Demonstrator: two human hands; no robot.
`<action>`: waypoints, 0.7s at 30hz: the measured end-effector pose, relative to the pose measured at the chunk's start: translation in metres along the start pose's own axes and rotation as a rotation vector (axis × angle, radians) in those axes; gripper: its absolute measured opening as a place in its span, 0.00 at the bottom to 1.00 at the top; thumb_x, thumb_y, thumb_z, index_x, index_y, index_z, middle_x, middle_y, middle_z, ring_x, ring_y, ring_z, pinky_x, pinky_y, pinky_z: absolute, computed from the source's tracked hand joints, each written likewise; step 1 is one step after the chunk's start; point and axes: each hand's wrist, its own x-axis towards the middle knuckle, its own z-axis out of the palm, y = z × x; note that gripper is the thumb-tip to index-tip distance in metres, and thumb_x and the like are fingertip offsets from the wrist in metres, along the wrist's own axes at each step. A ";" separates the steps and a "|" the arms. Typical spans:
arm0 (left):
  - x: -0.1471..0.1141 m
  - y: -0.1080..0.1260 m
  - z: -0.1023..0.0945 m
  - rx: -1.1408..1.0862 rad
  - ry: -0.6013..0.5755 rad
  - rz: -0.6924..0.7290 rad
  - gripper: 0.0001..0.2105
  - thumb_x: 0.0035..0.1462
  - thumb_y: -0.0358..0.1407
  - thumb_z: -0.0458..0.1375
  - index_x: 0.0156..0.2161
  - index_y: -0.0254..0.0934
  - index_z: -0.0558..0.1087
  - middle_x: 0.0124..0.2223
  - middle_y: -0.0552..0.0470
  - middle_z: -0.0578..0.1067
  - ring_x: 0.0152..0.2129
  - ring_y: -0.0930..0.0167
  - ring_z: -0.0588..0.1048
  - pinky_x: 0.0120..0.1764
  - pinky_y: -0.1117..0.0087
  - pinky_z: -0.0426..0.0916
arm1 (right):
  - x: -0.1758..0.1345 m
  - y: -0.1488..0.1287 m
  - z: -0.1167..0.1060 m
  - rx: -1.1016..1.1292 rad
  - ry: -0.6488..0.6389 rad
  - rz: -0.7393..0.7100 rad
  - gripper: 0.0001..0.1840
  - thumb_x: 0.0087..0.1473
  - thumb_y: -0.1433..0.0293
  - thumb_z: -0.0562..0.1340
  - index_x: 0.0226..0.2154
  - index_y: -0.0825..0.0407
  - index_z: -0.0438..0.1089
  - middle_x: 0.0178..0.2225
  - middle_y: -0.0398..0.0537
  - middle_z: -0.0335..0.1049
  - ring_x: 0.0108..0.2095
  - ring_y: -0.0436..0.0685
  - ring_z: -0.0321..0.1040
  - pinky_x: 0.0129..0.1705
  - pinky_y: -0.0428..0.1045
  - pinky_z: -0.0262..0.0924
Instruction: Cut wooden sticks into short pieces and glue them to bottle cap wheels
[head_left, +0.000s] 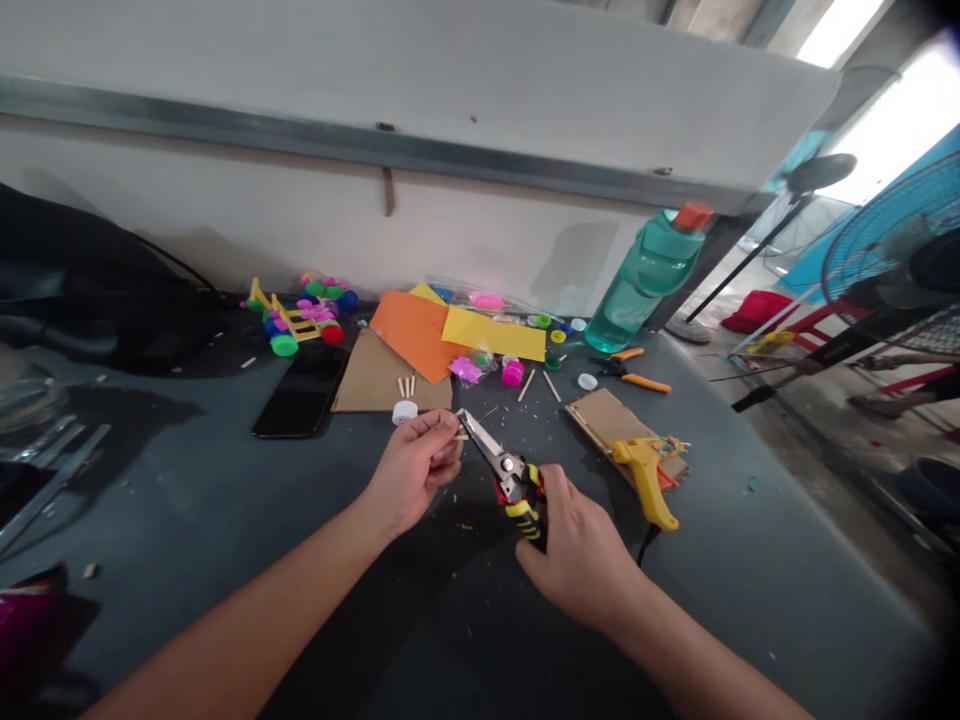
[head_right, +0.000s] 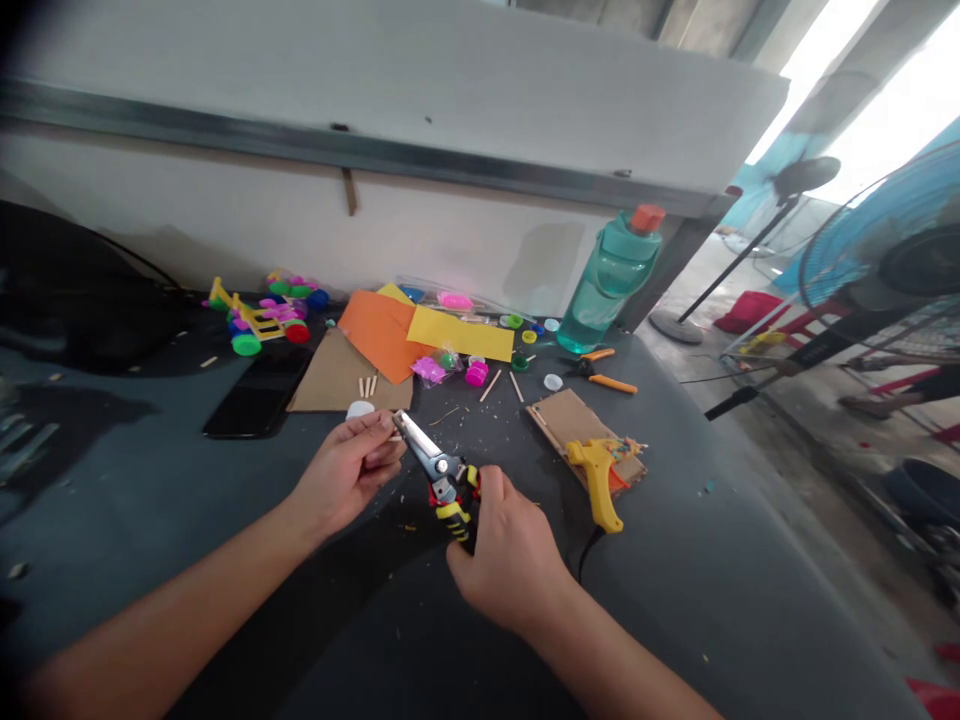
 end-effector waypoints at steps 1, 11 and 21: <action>0.000 0.000 0.000 0.004 0.000 -0.006 0.12 0.51 0.32 0.59 0.22 0.33 0.62 0.17 0.61 0.51 0.13 0.82 0.47 0.14 0.82 0.41 | 0.000 0.000 0.000 -0.004 0.005 -0.005 0.19 0.41 0.70 0.55 0.39 0.52 0.52 0.30 0.46 0.62 0.30 0.57 0.62 0.31 0.49 0.51; -0.002 0.000 0.001 0.048 -0.019 -0.018 0.09 0.50 0.32 0.59 0.23 0.33 0.65 0.16 0.61 0.50 0.13 0.82 0.47 0.14 0.81 0.41 | 0.000 0.002 -0.002 -0.019 0.005 -0.047 0.17 0.40 0.70 0.55 0.36 0.51 0.53 0.31 0.47 0.62 0.31 0.56 0.61 0.31 0.48 0.51; -0.002 -0.003 0.003 0.010 -0.018 0.030 0.09 0.50 0.30 0.59 0.22 0.33 0.64 0.18 0.60 0.53 0.13 0.82 0.49 0.14 0.82 0.43 | 0.000 -0.001 -0.003 0.012 0.037 -0.032 0.20 0.40 0.70 0.55 0.40 0.53 0.53 0.32 0.48 0.62 0.32 0.57 0.62 0.32 0.49 0.53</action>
